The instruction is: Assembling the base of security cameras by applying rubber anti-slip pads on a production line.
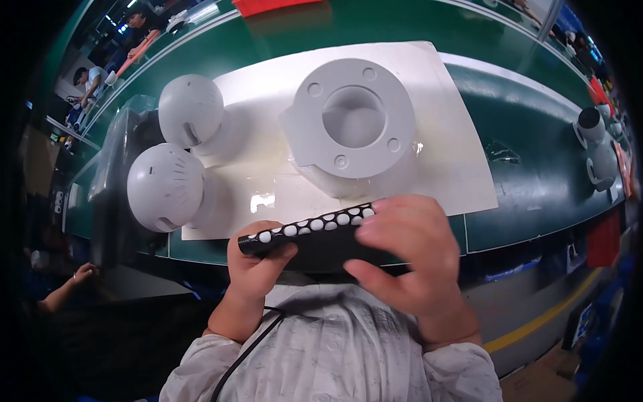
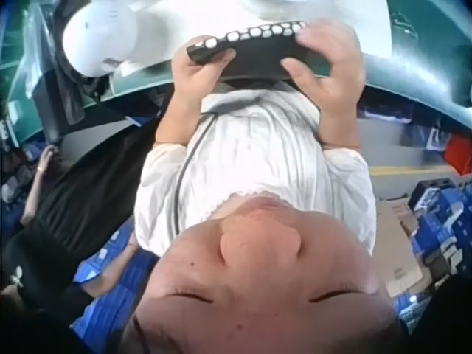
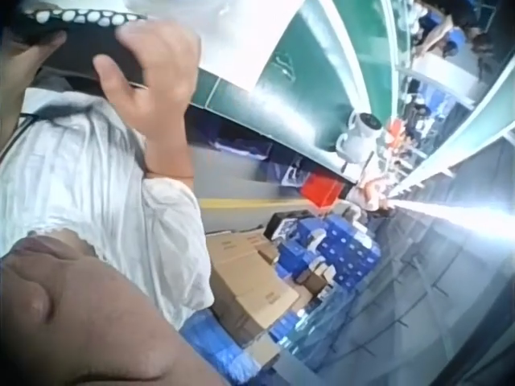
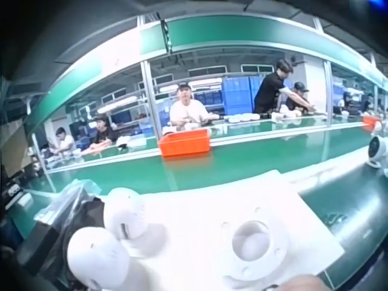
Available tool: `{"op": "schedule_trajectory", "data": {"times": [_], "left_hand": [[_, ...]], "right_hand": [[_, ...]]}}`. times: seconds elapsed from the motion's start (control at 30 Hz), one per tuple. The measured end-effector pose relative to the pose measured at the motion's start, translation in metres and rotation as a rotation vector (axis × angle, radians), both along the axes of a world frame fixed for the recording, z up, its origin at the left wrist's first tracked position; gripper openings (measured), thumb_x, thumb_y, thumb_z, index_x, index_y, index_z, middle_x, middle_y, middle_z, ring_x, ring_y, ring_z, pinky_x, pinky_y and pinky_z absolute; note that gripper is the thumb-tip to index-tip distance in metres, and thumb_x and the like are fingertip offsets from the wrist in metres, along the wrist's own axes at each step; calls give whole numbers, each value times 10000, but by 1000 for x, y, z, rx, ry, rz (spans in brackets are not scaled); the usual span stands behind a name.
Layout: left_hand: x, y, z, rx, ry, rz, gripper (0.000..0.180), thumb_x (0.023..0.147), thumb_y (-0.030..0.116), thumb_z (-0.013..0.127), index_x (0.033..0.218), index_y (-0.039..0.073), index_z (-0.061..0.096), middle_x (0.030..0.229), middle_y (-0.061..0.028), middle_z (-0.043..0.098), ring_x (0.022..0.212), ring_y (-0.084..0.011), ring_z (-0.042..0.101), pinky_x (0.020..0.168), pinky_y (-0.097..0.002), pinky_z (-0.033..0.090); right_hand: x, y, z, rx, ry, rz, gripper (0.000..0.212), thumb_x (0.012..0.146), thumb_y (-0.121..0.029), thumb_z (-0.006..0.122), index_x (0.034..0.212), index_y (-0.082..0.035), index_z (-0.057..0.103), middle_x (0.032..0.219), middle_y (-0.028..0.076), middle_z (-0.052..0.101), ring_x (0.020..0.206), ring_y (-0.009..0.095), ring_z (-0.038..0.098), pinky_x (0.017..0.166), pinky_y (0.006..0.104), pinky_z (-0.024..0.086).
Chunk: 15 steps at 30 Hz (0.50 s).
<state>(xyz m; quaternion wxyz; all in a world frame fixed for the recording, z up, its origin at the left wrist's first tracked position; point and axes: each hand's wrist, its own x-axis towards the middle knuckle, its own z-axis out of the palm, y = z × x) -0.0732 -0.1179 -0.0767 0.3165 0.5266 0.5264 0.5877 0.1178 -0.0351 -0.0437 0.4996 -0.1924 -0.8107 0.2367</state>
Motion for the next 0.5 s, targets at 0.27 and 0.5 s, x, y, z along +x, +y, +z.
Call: {"op": "schedule_trajectory", "data": {"times": [0.27,0.5], "left_hand": [[0,2,2,-30,1,31,141,655,-4,669,611,6,535,534,-51,492,458,-145,443,432,-254,337],[3,5,1,68,60,42,195,654,2,677,569,17,503,492,-51,448,409,-152,399,392,-266,298]], "right_hand": [[-25,4,-3,199,-173,-95,214,566,-66,691,771,-91,636,848,17,563,844,223,526,711,336,391],[-25,5,0,266,-208,-121,213,575,-85,693,779,-92,636,831,16,575,819,217,544,701,338,394]]}}
